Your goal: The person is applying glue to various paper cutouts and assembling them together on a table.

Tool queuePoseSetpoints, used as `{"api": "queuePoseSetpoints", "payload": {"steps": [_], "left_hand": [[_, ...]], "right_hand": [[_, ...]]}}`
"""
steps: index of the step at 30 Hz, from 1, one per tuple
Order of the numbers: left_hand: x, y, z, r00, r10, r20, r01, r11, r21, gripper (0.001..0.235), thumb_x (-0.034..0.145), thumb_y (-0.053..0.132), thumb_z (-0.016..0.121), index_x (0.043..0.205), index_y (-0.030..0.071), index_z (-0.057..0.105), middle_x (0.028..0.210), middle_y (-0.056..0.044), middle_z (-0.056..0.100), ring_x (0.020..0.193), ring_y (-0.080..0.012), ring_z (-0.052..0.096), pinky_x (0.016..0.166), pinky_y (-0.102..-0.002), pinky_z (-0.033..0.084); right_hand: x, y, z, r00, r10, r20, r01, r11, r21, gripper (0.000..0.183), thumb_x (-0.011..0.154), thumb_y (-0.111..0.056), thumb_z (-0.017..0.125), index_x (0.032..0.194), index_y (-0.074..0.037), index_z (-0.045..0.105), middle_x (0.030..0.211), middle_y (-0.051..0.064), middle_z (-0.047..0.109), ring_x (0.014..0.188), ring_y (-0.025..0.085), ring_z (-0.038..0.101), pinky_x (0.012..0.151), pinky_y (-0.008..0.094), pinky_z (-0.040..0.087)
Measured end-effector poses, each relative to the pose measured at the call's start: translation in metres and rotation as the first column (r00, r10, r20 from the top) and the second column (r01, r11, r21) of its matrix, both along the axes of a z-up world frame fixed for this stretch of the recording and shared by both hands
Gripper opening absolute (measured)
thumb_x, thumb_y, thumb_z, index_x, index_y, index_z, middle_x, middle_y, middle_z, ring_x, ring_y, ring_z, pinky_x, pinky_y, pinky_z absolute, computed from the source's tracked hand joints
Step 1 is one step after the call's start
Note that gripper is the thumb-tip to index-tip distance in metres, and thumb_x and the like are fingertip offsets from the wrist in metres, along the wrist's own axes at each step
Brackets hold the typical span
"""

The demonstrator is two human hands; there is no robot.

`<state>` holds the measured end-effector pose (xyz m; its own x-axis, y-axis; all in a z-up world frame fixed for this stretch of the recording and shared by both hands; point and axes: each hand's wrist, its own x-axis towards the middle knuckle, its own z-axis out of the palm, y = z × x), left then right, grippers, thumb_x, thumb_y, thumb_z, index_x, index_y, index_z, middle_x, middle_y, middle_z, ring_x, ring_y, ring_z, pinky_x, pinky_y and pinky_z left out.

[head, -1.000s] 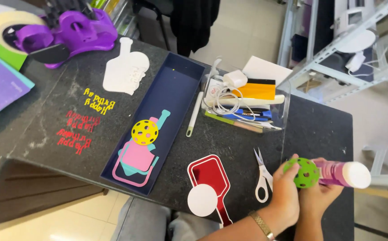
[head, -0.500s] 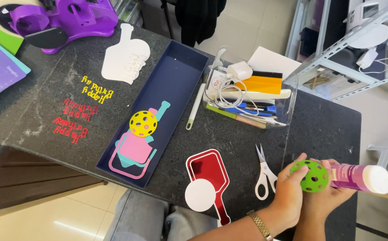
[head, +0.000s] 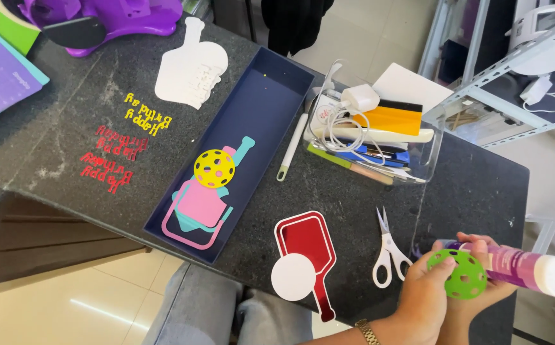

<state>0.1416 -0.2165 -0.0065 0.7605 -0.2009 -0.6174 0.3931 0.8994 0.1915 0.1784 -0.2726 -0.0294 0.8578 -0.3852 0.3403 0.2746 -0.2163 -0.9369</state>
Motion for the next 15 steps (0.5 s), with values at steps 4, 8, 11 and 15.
{"api": "queuePoseSetpoints", "payload": {"steps": [4,8,11,15], "left_hand": [[0.002,0.002,0.005,0.999,0.054,0.003,-0.054,0.998,-0.024,0.047,0.098,0.019,0.06,0.144,0.011,0.063,0.131,0.0,0.07,0.116,-0.0037,0.067,0.102,-0.015,0.053],[0.003,0.012,0.014,0.997,0.056,-0.057,-0.061,0.994,-0.088,0.039,0.1,0.018,0.061,0.138,0.015,0.068,0.12,0.002,0.073,0.107,-0.0037,0.069,0.098,-0.015,0.055],[-0.009,0.036,0.013,0.994,0.106,0.021,-0.107,0.994,0.028,0.052,0.095,0.022,0.062,0.147,0.018,0.06,0.141,0.001,0.066,0.12,-0.0039,0.065,0.103,-0.017,0.053],[-0.016,0.162,0.057,0.804,-0.5,0.321,0.01,0.552,0.834,0.026,0.1,0.037,0.059,0.106,0.012,0.065,0.104,-0.001,0.061,0.096,-0.0143,0.06,0.084,-0.031,0.047]], "right_hand": [[0.002,-0.003,0.003,0.999,0.033,0.043,-0.035,0.998,0.06,0.036,0.114,-0.014,0.07,0.131,-0.021,0.039,0.119,0.007,0.064,0.11,0.028,0.073,0.091,0.039,0.065],[0.004,0.003,0.006,0.997,-0.019,0.076,0.017,0.999,0.028,0.037,0.114,-0.01,0.066,0.127,-0.019,0.033,0.12,0.014,0.066,0.114,0.029,0.074,0.087,0.036,0.064],[-0.002,0.007,0.018,0.976,-0.216,-0.005,0.213,0.96,0.18,0.049,0.109,-0.016,0.064,0.145,-0.019,0.031,0.122,0.012,0.077,0.096,0.012,0.068,0.08,0.025,0.062],[-0.001,-0.027,0.016,0.946,-0.236,0.223,0.203,0.966,0.162,0.038,0.103,-0.048,0.058,0.121,-0.018,0.045,0.119,0.007,0.062,0.114,0.019,0.059,0.1,0.035,0.047]]}}
